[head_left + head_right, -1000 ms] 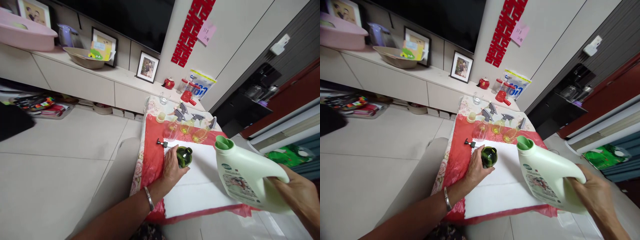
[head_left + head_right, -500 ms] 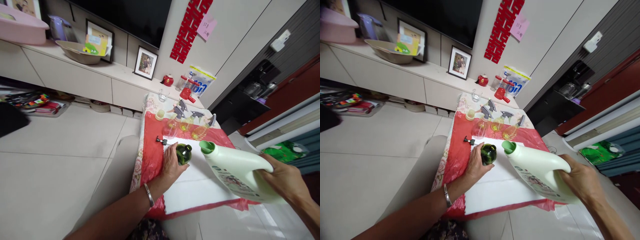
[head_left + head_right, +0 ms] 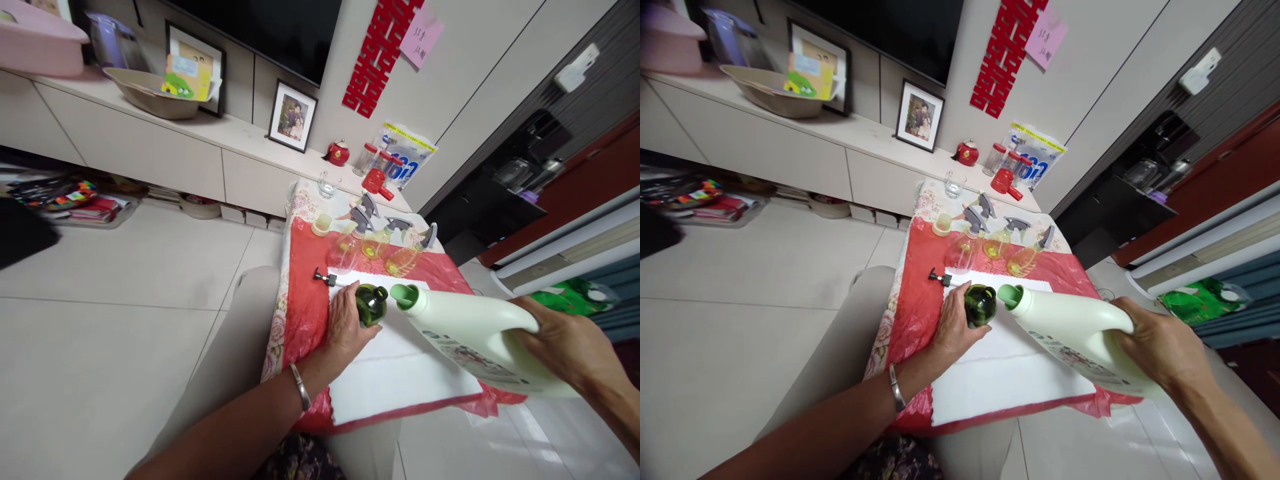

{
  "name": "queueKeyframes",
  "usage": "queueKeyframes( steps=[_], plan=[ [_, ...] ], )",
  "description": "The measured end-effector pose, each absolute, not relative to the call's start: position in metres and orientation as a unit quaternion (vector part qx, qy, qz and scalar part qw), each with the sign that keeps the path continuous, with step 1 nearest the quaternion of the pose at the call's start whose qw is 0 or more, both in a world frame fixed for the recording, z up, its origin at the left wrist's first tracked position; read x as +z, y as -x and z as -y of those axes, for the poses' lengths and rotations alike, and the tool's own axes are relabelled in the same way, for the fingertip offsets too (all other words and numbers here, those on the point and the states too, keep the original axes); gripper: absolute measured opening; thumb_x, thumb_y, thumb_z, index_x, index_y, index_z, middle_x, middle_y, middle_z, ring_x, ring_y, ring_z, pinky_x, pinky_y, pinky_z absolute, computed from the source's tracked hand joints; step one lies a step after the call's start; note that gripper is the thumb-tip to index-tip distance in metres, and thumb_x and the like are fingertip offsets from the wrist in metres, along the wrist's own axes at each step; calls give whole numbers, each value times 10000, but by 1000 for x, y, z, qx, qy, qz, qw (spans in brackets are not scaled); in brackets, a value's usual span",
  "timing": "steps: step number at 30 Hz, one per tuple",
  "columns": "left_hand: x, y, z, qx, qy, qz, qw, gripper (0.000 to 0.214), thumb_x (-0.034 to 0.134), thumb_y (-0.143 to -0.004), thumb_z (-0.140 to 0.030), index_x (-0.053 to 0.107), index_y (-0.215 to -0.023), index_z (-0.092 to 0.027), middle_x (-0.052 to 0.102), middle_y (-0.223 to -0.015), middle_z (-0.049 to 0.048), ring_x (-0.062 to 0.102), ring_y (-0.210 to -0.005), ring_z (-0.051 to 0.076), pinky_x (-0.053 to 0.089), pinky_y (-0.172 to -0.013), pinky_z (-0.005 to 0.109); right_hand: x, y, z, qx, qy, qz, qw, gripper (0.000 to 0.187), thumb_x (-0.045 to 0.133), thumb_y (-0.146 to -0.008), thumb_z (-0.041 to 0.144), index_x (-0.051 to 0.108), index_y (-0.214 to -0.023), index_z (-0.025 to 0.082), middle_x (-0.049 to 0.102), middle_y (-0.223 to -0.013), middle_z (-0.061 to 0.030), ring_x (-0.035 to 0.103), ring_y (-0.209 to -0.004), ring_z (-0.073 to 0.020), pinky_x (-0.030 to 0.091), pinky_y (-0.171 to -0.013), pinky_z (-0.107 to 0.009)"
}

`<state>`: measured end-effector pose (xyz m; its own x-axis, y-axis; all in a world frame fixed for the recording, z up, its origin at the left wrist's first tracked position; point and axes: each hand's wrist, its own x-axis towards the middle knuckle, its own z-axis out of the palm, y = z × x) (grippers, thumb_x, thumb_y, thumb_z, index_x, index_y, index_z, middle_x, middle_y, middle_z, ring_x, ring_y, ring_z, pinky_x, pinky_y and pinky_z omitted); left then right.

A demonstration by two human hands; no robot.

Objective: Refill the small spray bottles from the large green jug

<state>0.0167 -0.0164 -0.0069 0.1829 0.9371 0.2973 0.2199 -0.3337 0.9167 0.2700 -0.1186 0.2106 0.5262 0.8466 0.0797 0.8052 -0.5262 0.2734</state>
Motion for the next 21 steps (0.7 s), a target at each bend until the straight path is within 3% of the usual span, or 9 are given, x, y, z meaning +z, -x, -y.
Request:
queueKeyframes(
  steps=[14,21],
  plan=[
    [-5,-14,17,465,-667,-426,396,963,859,-581,-124,323,-1375,-226,530,-1310,134,509,-1291,351,447,-1064,547,219,-258,111,123,-851,-495,125,481,401,-650,494,655,-1021,321,674,-855,-5,610,-727,-210,394,-622,-281],
    [-3,-15,17,469,-668,-430,385,939,837,-567,-93,344,-1359,-202,551,-1296,144,540,-1236,337,455,-1047,530,223,-256,110,111,-862,-470,155,485,400,-661,511,631,-1055,347,662,-883,7,614,-769,-210,402,-643,-289]
  ],
)
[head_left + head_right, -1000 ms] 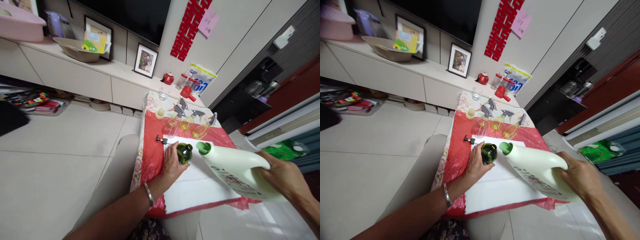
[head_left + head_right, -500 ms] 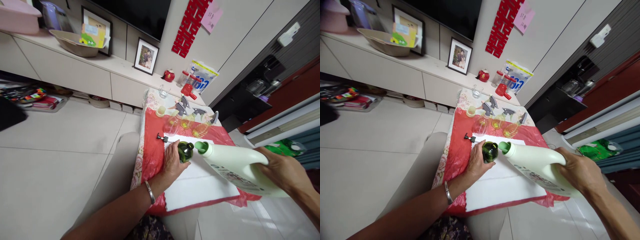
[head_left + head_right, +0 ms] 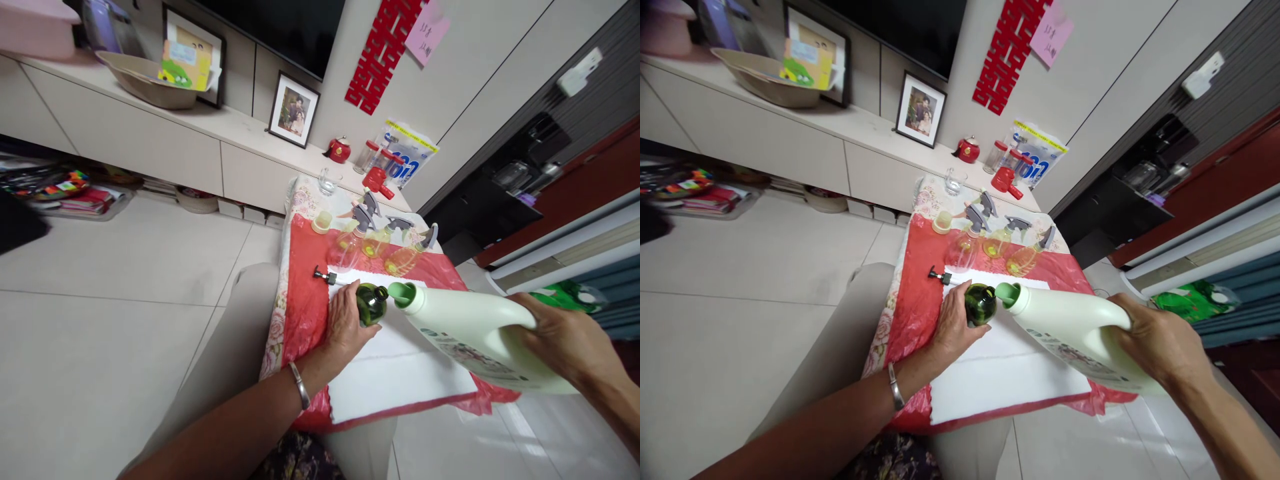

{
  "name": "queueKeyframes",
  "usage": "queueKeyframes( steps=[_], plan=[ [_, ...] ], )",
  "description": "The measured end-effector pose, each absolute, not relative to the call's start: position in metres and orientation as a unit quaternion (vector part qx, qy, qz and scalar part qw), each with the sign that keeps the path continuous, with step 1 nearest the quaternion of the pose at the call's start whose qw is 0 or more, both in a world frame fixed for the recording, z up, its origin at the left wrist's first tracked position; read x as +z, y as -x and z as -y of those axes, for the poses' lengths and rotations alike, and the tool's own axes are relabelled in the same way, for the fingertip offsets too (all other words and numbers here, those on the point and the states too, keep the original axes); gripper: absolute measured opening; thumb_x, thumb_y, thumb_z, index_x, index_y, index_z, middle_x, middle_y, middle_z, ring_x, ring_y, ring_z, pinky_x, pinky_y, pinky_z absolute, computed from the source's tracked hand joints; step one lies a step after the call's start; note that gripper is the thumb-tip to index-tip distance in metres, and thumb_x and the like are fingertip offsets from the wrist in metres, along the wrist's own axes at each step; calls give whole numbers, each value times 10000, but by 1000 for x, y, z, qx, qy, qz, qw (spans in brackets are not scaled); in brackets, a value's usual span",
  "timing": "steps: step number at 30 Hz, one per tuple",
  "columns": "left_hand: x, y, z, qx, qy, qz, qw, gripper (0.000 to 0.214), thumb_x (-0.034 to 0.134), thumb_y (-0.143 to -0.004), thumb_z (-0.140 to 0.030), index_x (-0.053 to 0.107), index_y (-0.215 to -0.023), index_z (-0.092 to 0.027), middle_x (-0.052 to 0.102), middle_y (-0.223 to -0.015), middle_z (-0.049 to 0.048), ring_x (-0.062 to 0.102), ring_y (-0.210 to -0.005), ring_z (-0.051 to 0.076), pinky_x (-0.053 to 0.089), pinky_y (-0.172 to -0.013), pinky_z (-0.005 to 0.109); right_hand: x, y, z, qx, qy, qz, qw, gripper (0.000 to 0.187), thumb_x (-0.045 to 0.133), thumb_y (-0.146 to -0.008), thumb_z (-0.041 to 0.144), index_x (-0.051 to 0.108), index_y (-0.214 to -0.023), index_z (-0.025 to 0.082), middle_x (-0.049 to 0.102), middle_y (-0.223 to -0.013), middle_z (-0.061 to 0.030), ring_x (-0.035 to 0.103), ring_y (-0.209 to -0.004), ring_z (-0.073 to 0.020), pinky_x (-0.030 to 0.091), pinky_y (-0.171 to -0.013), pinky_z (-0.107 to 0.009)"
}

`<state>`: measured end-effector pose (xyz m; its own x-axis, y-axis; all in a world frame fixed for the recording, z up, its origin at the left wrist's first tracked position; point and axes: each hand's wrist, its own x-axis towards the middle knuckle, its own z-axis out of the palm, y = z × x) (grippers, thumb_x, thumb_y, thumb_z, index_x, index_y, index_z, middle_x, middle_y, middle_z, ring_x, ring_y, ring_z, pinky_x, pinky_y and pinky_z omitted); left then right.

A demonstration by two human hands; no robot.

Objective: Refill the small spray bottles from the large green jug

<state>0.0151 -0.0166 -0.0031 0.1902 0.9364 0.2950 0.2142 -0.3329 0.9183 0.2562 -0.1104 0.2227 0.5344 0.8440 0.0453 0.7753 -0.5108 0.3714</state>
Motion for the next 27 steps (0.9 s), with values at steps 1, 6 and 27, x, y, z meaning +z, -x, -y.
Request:
queueKeyframes(
  steps=[1,6,27],
  plan=[
    [-3,-15,17,468,-669,-431,384,935,836,-568,-95,344,-1357,-194,553,-1292,147,543,-1231,337,456,-1046,528,223,-256,110,109,-861,-470,158,480,403,-664,508,627,-1059,351,662,-891,10,615,-775,-209,401,-643,-288],
    [-4,-15,16,469,-669,-430,385,946,837,-568,-96,332,-1360,-206,540,-1309,142,536,-1243,339,455,-1051,532,222,-258,107,109,-862,-468,163,449,413,-670,495,624,-1044,362,659,-868,19,609,-764,-208,399,-633,-286],
    [-4,-14,17,457,-671,-430,395,994,873,-578,-142,312,-1396,-206,535,-1311,141,500,-1298,345,436,-1075,524,228,-254,104,118,-855,-465,200,439,420,-710,470,618,-1083,351,663,-877,8,615,-761,-209,406,-640,-293]
  ],
)
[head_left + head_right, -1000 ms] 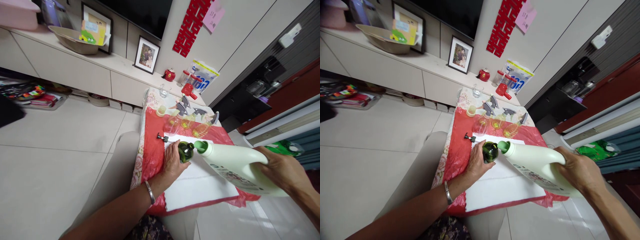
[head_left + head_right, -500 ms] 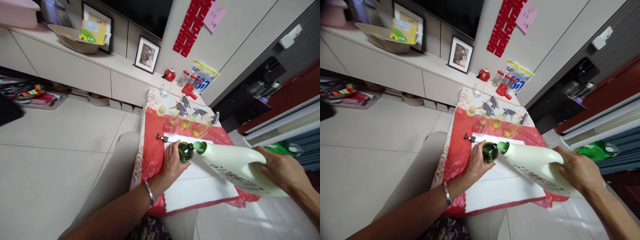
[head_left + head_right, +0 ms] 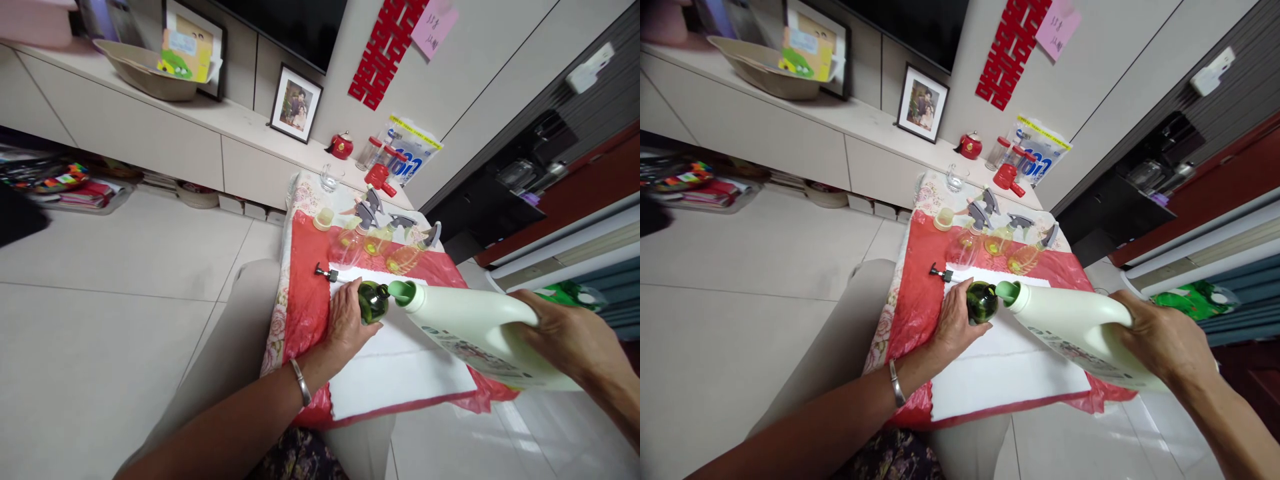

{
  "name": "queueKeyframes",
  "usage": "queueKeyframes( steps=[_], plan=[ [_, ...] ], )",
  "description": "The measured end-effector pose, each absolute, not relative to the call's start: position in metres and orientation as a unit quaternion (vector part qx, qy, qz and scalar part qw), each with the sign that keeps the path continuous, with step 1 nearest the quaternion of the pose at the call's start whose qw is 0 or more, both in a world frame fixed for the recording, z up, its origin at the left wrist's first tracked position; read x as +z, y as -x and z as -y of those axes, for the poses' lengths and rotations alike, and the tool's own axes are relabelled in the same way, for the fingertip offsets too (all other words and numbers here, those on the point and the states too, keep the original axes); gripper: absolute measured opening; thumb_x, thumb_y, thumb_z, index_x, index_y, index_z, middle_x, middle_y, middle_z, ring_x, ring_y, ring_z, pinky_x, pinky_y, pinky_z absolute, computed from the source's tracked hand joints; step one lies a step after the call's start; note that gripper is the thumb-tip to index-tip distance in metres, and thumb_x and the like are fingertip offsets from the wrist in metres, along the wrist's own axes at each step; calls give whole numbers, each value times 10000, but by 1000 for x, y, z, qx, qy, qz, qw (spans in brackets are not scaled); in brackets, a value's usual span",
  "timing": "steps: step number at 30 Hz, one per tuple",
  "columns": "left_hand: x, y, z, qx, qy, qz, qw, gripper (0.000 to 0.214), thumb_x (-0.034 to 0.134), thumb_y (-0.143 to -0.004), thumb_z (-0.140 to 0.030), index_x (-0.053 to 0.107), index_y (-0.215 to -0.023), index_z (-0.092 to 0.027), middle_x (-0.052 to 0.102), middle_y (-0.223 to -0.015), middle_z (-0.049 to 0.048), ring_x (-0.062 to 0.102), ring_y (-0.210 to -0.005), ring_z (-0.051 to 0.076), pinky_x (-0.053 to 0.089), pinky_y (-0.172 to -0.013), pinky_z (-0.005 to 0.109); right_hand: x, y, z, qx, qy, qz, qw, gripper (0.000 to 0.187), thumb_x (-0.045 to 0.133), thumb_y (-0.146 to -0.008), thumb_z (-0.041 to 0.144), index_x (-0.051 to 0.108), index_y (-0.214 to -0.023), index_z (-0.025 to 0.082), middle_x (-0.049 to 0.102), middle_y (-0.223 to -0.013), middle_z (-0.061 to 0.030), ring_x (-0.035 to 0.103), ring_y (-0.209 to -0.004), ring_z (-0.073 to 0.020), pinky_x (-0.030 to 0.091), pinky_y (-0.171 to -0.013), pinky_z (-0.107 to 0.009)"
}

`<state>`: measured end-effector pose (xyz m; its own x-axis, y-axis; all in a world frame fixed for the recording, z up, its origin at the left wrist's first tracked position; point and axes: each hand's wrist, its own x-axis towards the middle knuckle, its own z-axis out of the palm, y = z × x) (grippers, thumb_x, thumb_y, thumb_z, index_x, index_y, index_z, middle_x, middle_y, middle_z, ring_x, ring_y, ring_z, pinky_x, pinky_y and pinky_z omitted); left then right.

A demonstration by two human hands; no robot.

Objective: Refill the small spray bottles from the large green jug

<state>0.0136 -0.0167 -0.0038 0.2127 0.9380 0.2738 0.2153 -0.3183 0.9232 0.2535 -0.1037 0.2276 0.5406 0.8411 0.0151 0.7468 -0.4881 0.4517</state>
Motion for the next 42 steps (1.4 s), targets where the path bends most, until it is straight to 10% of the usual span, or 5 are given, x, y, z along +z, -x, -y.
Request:
queueKeyframes(
  steps=[42],
  plan=[
    [-2,-14,16,461,-668,-429,397,983,856,-579,-132,307,-1390,-220,540,-1311,140,514,-1277,354,443,-1056,541,235,-251,96,129,-857,-445,226,579,379,-652,550,609,-1162,400,659,-884,1,614,-778,-237,411,-633,-319]
  ],
)
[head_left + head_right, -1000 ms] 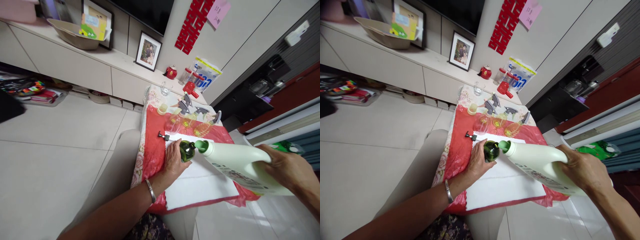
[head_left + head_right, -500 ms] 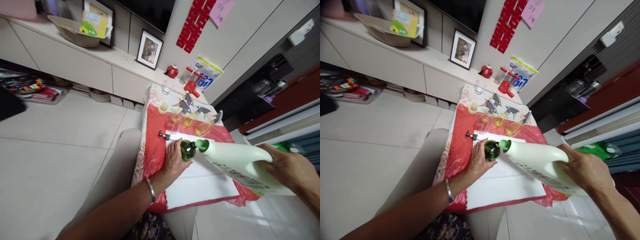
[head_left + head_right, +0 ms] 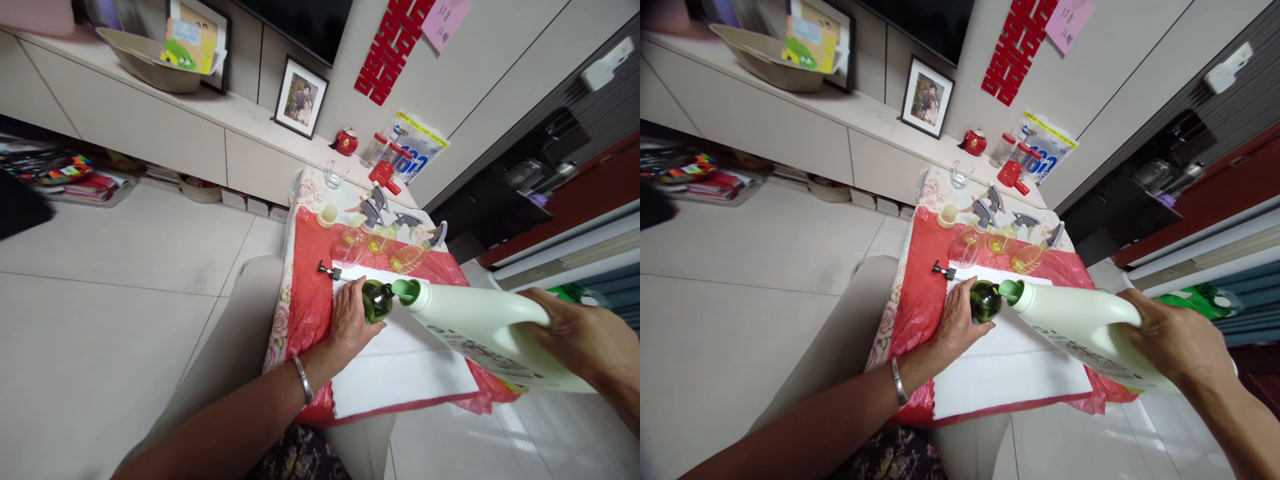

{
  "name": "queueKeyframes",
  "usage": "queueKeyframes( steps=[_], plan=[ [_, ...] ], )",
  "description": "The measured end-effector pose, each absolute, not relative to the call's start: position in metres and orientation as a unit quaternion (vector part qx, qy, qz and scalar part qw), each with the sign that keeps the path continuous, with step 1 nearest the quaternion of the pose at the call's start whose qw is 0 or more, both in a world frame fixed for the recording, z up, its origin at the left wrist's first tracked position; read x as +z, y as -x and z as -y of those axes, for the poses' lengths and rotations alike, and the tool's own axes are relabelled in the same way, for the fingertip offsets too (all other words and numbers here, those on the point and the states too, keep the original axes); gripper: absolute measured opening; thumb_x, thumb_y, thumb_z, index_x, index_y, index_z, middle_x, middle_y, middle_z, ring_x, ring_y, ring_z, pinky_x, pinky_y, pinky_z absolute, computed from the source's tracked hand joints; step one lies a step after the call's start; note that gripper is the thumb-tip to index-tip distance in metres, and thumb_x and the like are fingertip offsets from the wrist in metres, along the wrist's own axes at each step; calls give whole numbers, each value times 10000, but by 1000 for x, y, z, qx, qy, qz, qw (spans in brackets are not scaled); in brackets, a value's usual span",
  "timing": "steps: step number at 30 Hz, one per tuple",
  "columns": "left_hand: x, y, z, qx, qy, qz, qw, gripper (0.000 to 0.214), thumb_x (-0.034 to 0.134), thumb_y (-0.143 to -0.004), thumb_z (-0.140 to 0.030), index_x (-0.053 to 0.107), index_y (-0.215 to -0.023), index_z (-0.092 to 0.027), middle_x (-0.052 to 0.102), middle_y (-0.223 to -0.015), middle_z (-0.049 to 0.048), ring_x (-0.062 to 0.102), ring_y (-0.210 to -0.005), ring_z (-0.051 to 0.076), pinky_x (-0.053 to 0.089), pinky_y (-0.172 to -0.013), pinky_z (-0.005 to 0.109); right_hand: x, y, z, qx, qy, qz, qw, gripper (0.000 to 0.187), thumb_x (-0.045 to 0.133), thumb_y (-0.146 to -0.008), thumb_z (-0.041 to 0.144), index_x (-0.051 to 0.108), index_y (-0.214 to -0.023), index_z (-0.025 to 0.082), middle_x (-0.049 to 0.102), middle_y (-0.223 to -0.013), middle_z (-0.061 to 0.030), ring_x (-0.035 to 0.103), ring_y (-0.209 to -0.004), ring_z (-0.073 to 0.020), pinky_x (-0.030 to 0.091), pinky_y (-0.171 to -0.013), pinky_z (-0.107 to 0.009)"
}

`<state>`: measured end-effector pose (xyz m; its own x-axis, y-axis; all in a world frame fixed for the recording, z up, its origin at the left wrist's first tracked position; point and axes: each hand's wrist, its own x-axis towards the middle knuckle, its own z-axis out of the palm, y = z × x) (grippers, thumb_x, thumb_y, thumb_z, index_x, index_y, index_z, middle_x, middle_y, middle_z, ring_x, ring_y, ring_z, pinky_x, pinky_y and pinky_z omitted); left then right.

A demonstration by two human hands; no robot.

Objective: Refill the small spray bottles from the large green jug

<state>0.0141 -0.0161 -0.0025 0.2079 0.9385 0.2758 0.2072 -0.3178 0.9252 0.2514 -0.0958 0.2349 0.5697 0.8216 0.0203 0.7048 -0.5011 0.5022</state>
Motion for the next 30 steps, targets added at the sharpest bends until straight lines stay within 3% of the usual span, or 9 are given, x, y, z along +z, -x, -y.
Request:
queueKeyframes(
  steps=[30],
  plan=[
    [-3,-14,15,457,-673,-428,393,1005,886,-562,-153,299,-1375,-229,537,-1302,133,526,-1251,355,446,-1045,545,235,-256,98,134,-853,-453,222,556,396,-666,540,604,-1166,410,657,-881,2,613,-769,-230,410,-633,-315]
  ],
)
